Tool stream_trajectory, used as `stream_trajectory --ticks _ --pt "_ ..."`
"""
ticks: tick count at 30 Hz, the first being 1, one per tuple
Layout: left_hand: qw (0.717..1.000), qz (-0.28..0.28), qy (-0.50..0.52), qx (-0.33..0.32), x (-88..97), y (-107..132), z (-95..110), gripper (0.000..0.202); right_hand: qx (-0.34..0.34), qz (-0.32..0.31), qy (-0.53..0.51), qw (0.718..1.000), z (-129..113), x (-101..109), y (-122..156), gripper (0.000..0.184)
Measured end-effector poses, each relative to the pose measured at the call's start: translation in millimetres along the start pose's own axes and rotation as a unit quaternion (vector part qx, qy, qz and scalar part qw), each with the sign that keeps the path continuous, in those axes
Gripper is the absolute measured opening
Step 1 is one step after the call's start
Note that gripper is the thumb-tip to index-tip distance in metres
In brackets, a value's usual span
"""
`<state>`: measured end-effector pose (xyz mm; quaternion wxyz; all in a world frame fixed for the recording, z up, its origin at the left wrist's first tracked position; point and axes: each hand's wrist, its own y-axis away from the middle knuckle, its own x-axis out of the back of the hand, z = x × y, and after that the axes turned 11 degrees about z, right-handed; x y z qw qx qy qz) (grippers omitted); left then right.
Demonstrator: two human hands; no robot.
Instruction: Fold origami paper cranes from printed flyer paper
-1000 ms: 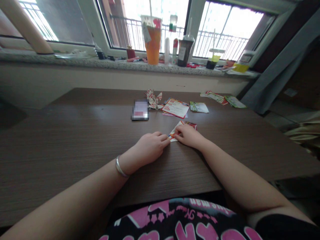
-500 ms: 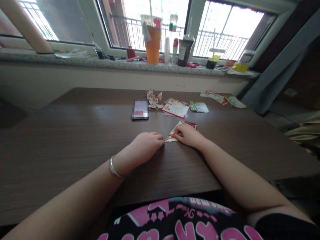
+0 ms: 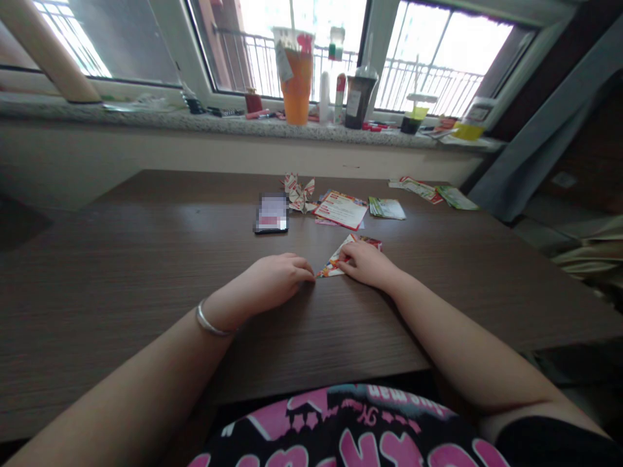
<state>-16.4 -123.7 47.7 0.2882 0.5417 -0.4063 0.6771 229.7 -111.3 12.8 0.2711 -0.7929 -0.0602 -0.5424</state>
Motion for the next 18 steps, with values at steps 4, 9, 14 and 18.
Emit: stream_trajectory --ticks 4,9,14,18 --pt "1.000 0.012 0.007 -0.002 -3.0 1 -5 0.036 0.003 0.006 -0.004 1.000 0 0 1 0.018" --pt "0.999 0.041 0.021 0.009 -8.4 2 -8 0.025 0.013 0.010 -0.018 1.000 0 2 2 0.019" --pt "0.994 0.082 0.070 -0.027 -17.2 -3 -8 0.030 0.055 0.022 -0.070 0.996 -2 -1 0 0.014" --pt "0.993 0.081 0.070 -0.047 -19.7 -6 -9 0.025 0.103 0.039 -0.101 0.989 -4 -5 -3 0.013"
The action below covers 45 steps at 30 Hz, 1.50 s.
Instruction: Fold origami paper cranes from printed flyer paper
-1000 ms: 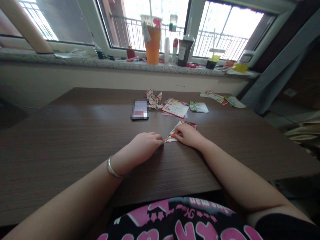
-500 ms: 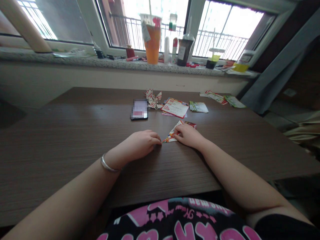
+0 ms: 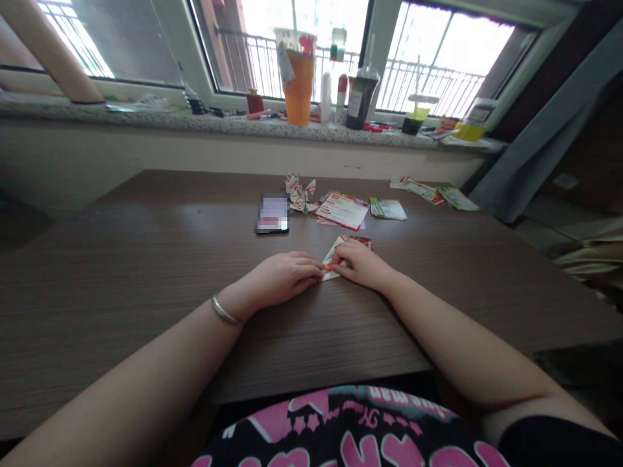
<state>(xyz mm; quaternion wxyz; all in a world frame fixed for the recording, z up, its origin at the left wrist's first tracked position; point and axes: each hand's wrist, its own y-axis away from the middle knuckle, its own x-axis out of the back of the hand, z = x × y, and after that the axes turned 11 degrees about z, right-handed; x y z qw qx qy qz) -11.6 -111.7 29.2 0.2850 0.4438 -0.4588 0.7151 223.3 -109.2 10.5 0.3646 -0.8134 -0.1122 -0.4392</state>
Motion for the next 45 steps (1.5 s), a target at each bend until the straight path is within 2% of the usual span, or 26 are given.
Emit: stream_trajectory --ticks 4,8,11,14,24,30,35,45 --pt "0.999 -0.016 -0.038 0.010 2.7 -1 4 0.021 -0.013 0.038 0.036 0.999 2 0 -1 0.016" --pt "0.997 -0.019 -0.078 0.013 3.9 -1 11 0.016 -0.083 0.102 0.089 0.987 5 2 2 0.046" --pt "0.995 0.000 -0.098 -0.006 1.3 -1 12 0.016 -0.131 0.104 0.082 0.982 8 1 3 0.057" --pt "0.995 0.012 -0.100 -0.025 -4.1 -1 9 0.019 -0.151 0.095 0.052 0.983 9 0 2 0.060" --pt "0.998 0.012 -0.049 0.033 -15.4 -7 11 0.017 -0.203 0.103 0.016 0.974 11 1 1 0.043" --pt "0.999 0.009 -0.034 0.028 -17.6 -6 8 0.029 -0.205 0.103 0.068 0.971 21 -1 1 0.010" --pt "0.998 -0.012 -0.053 0.023 -20.5 -4 5 0.034 -0.208 0.103 0.067 0.970 26 0 1 0.007" --pt "0.998 -0.004 -0.068 0.011 -17.5 -4 7 0.034 -0.196 0.095 0.102 0.971 24 0 0 0.007"
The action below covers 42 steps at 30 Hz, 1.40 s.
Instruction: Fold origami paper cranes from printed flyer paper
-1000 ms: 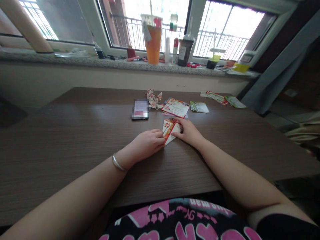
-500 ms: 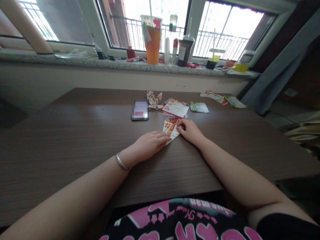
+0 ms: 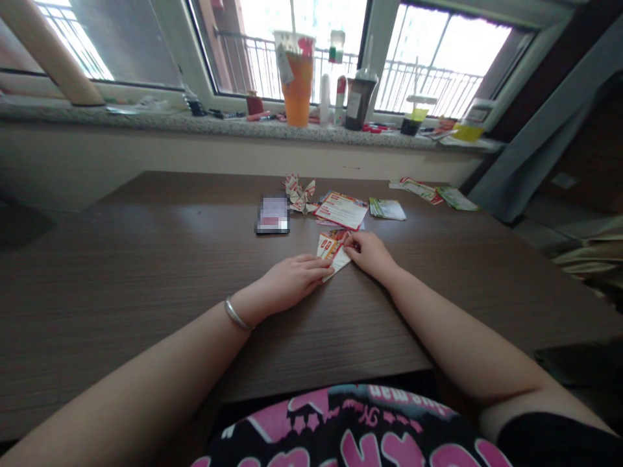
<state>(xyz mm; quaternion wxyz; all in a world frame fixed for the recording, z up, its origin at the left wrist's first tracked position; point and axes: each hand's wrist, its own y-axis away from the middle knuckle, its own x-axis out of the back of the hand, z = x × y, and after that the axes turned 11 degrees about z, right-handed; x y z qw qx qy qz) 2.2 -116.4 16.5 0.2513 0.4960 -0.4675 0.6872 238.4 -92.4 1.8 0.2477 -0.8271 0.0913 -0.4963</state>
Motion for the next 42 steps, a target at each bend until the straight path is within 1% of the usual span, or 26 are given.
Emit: stream_trajectory --ticks 4,7,9,11,12,15,17,19,22,26,30,32,36,42 --pt "1.000 0.013 -0.010 -0.002 -0.2 0 2 0.034 0.013 -0.001 0.015 1.000 -2 2 0 0.009" --pt "0.999 0.026 -0.021 0.006 0.2 0 9 0.033 0.022 0.026 0.015 0.999 -7 6 3 0.010" --pt "0.998 0.035 -0.038 0.025 0.8 1 15 0.033 0.032 0.042 0.006 0.999 -13 8 7 0.012" --pt "0.996 0.042 -0.057 0.054 1.0 0 22 0.033 0.041 0.035 -0.015 0.998 -20 8 13 0.018" --pt "0.995 0.044 -0.067 0.064 1.0 0 25 0.033 0.041 0.021 -0.028 0.999 -24 7 16 0.022" --pt "0.992 0.044 -0.074 0.087 -0.1 0 29 0.033 0.036 -0.020 -0.044 0.998 -34 4 26 0.041" --pt "0.992 0.049 -0.060 0.098 -1.2 0 28 0.034 0.034 -0.040 -0.043 0.998 -38 2 30 0.055" --pt "0.992 0.051 -0.041 0.103 -2.0 0 24 0.036 0.029 -0.060 -0.041 0.997 -39 1 32 0.064" --pt "0.993 0.046 -0.023 0.105 -2.7 1 18 0.037 0.013 -0.078 -0.041 0.996 -39 3 32 0.073" --pt "0.993 0.041 -0.022 0.105 -3.1 1 13 0.039 0.009 -0.081 -0.038 0.996 -38 3 31 0.081" --pt "0.993 0.033 -0.030 0.110 -3.4 1 13 0.040 0.007 -0.098 -0.028 0.995 -38 1 29 0.084" --pt "0.993 0.029 -0.035 0.111 -3.6 1 14 0.040 0.000 -0.100 -0.020 0.995 -36 -1 27 0.083" --pt "0.993 0.021 -0.032 0.114 -4.0 2 14 0.040 -0.014 -0.073 -0.011 0.997 -28 -5 24 0.073" --pt "0.993 0.012 -0.032 0.111 -3.5 2 13 0.041 -0.035 -0.050 0.011 0.998 -23 -8 18 0.064"
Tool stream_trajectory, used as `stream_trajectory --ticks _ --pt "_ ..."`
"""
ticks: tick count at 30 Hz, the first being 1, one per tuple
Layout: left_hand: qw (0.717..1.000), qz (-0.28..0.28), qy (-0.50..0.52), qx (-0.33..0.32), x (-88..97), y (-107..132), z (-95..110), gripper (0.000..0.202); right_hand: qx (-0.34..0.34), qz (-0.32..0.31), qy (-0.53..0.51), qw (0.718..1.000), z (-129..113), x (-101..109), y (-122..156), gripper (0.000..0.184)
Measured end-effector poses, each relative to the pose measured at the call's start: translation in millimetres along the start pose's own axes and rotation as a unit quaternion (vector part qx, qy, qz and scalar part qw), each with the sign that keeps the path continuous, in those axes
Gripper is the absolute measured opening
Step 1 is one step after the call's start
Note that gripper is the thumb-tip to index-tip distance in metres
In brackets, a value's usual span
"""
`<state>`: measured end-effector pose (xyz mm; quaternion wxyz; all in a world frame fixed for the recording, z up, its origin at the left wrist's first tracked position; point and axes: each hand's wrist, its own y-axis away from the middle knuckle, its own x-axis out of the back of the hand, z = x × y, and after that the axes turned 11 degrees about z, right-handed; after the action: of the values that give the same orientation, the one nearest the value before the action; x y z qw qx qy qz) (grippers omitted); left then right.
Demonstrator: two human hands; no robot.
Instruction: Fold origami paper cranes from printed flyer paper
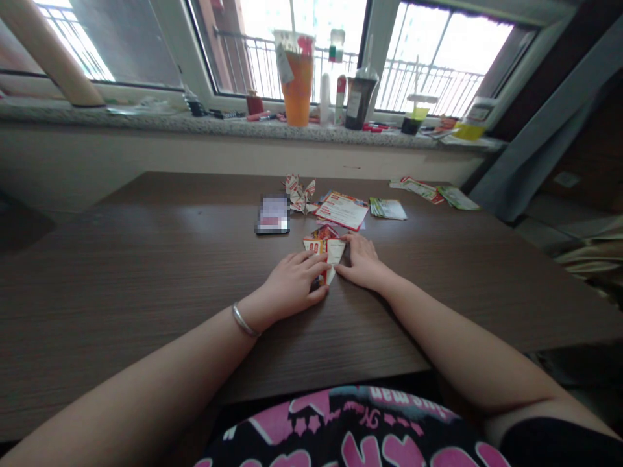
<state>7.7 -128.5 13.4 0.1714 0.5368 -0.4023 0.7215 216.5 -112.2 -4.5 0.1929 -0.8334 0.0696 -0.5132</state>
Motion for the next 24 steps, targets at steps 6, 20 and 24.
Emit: stream_trajectory --ticks 6,20,24 --pt "1.000 -0.007 0.001 -0.005 1.9 -2 1 0.042 -0.025 0.034 0.008 0.999 6 0 -6 0.059" --pt "1.000 -0.010 0.005 -0.002 4.8 -1 3 0.040 -0.078 0.052 0.041 0.995 15 0 -15 0.057" --pt "1.000 -0.011 0.002 -0.004 4.1 -1 3 0.040 -0.082 0.056 0.044 0.994 18 0 -18 0.053"
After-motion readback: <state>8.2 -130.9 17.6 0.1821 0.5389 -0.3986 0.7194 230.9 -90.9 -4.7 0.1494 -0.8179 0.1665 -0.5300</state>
